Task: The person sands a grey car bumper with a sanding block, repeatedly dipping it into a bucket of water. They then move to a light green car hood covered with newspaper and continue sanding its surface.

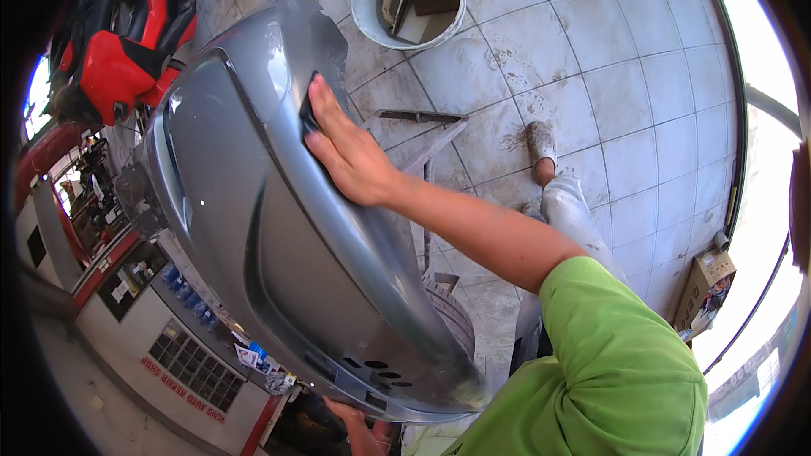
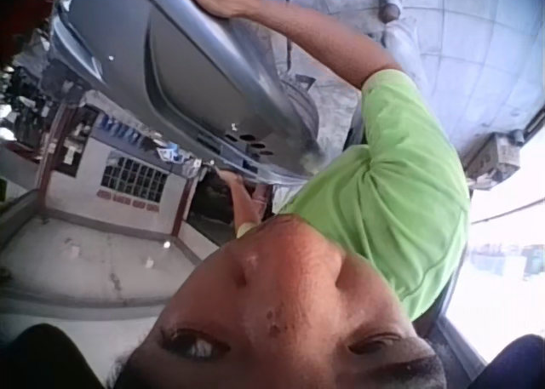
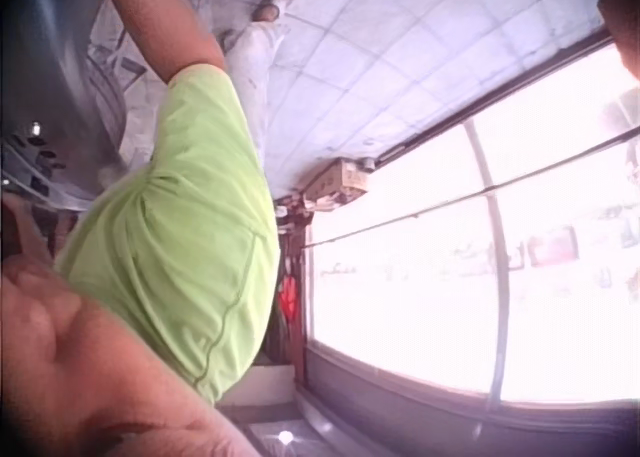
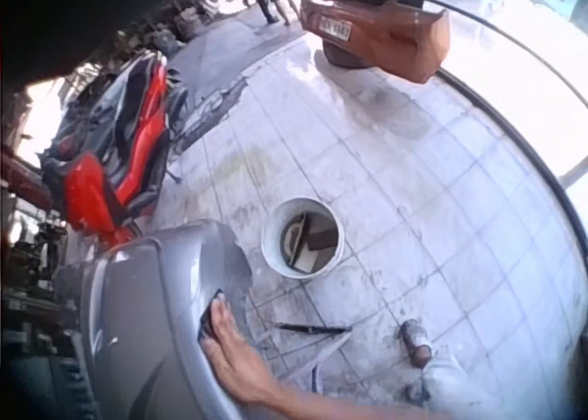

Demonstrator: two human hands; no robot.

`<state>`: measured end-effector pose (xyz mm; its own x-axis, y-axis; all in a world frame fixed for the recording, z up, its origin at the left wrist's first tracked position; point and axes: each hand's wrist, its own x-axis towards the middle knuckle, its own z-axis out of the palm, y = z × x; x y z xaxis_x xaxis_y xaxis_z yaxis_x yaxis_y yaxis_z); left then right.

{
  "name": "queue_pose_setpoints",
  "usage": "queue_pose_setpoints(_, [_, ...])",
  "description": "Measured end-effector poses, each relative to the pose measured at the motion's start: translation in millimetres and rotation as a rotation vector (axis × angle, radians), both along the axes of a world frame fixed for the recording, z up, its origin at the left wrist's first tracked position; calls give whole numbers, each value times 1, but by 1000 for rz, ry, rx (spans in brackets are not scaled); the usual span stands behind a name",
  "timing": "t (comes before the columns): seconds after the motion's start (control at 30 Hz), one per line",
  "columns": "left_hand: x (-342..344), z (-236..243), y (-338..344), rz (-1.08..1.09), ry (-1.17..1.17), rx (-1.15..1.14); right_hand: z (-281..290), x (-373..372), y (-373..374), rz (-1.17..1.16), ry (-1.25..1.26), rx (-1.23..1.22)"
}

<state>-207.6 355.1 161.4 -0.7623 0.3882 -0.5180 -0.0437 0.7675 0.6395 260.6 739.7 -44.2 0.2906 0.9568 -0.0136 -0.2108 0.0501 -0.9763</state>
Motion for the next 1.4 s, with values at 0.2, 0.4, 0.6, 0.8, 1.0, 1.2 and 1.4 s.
queue_pose_setpoints(0.2, [-13, -8, 14, 57, 21, -5, -28, 38, 95, 21, 182, -283])
queue_pose_setpoints(0.4, [-24, 3, -16, 28, -36, -4, 21, -11, -29, 207, 3, -85])
queue_pose_setpoints(0.6, [-16, -7, 18, -22, 3, 14, -56, 38, 96, 83, 426, -372])
queue_pose_setpoints(0.8, [16, 2, 4, 10, 16, 0, 1, -13, -51, 272, 85, -145])
queue_pose_setpoints(1.0, [9, -7, 25, -6, 38, -11, -48, 33, 67, 148, 313, -310])
queue_pose_setpoints(1.2, [4, 0, 4, -16, -15, -11, -10, -26, -105, 302, 92, -191])
queue_pose_setpoints(1.4, [-13, 3, 4, 10, -34, -24, -41, -3, 23, 243, 298, -311])
